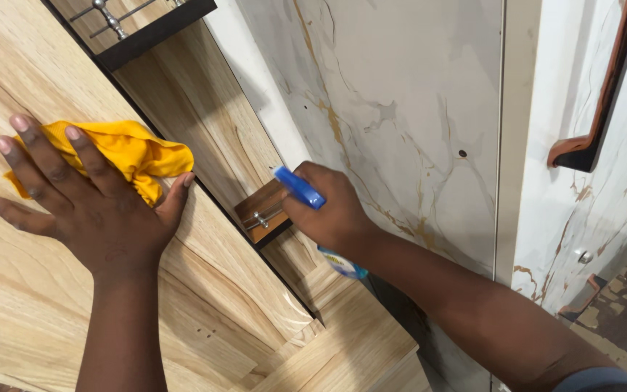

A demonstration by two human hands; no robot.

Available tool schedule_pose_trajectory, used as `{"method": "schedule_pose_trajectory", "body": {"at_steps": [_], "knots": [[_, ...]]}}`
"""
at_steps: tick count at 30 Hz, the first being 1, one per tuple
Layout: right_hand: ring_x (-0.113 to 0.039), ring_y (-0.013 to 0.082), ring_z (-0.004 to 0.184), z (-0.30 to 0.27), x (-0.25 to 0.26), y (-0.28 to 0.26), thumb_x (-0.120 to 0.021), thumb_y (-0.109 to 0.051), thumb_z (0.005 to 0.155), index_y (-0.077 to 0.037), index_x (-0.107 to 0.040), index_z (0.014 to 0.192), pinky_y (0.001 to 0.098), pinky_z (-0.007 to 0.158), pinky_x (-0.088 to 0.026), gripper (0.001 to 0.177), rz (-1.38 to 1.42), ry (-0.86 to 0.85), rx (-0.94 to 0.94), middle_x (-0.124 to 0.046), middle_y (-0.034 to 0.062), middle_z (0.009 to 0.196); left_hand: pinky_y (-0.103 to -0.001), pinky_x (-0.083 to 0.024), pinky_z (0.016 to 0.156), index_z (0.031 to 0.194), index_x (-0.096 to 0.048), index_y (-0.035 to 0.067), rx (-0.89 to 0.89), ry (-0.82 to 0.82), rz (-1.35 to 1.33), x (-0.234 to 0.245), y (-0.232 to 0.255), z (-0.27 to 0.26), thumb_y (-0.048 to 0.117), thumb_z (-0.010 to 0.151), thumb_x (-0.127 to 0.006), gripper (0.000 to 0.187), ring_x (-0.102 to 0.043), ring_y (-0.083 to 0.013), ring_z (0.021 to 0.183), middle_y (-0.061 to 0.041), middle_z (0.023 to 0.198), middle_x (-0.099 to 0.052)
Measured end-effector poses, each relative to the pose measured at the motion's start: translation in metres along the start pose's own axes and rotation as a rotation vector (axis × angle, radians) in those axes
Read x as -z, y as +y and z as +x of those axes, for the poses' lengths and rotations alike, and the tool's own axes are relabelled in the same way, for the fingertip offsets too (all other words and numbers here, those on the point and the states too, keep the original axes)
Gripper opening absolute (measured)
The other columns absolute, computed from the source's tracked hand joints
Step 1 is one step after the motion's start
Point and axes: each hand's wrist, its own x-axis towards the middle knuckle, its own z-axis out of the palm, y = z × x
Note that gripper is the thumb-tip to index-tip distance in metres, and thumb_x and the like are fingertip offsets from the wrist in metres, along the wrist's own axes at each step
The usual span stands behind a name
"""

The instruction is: The person cleans a wooden cabinet by spraying a blue cleaning solution and wiping the surfaces with a yellow cloth. They repeatedly spray and wipe the cabinet doors and shelves, focusing on different sections throughout the clip.

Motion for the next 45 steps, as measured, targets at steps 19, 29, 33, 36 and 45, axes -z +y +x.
{"method": "schedule_pose_trajectory", "body": {"at_steps": [19,29,33,36,45], "knots": [[-0.070,0.0124,0.078,-0.065,-0.047,0.168,-0.068,0.001,0.086,-0.002,-0.065,0.096,0.0279,0.071,-0.056,0.011,0.241,-0.086,0.196,-0.072,0.0058,0.087,-0.076,-0.003,0.119,0.173,-0.011,0.019,-0.183,-0.026,-0.012,-0.002,0.001,-0.003,0.074,0.112,-0.040,0.087,-0.018,-0.0370,0.165,-0.020,0.181,-0.022],[-0.068,0.0117,0.078,-0.061,-0.058,0.195,-0.070,-0.003,0.088,-0.003,-0.070,0.097,0.0286,0.073,-0.056,0.009,0.255,-0.074,0.037,-0.073,0.0061,0.085,-0.064,0.001,0.123,0.162,-0.050,0.028,-0.616,-0.140,0.071,-0.022,0.043,-0.074,0.071,0.100,-0.043,0.075,-0.019,-0.0240,0.157,0.005,0.175,-0.029],[-0.070,0.0150,0.078,-0.060,-0.059,0.211,-0.072,-0.006,0.089,-0.003,-0.070,0.100,0.0301,0.073,-0.055,0.011,0.138,-0.012,0.176,-0.073,0.0074,0.086,-0.065,-0.006,0.123,0.151,-0.059,0.025,-0.672,-0.116,-0.009,-0.036,0.057,-0.120,0.060,0.101,-0.047,0.062,-0.040,-0.0174,0.147,0.006,0.165,-0.043],[-0.073,0.0168,0.082,-0.054,-0.066,0.212,-0.069,-0.008,0.087,-0.004,-0.068,0.101,0.0315,0.077,-0.058,0.015,0.202,-0.057,0.081,-0.075,0.0074,0.089,-0.067,-0.012,0.118,0.143,-0.064,0.019,-0.738,-0.123,-0.084,-0.040,0.067,-0.125,0.057,0.099,-0.047,0.061,-0.050,-0.0189,0.136,0.002,0.162,-0.049],[-0.063,0.0334,0.102,-0.077,-0.052,0.184,-0.089,-0.017,0.074,-0.002,-0.057,0.123,0.0413,0.087,-0.052,0.060,-0.124,0.017,0.189,-0.061,0.0199,0.112,-0.065,-0.016,0.123,0.144,-0.064,0.013,-0.759,0.014,0.045,-0.034,0.075,-0.137,0.048,0.104,-0.049,0.056,-0.053,-0.0150,0.134,0.003,0.161,-0.049]]}}
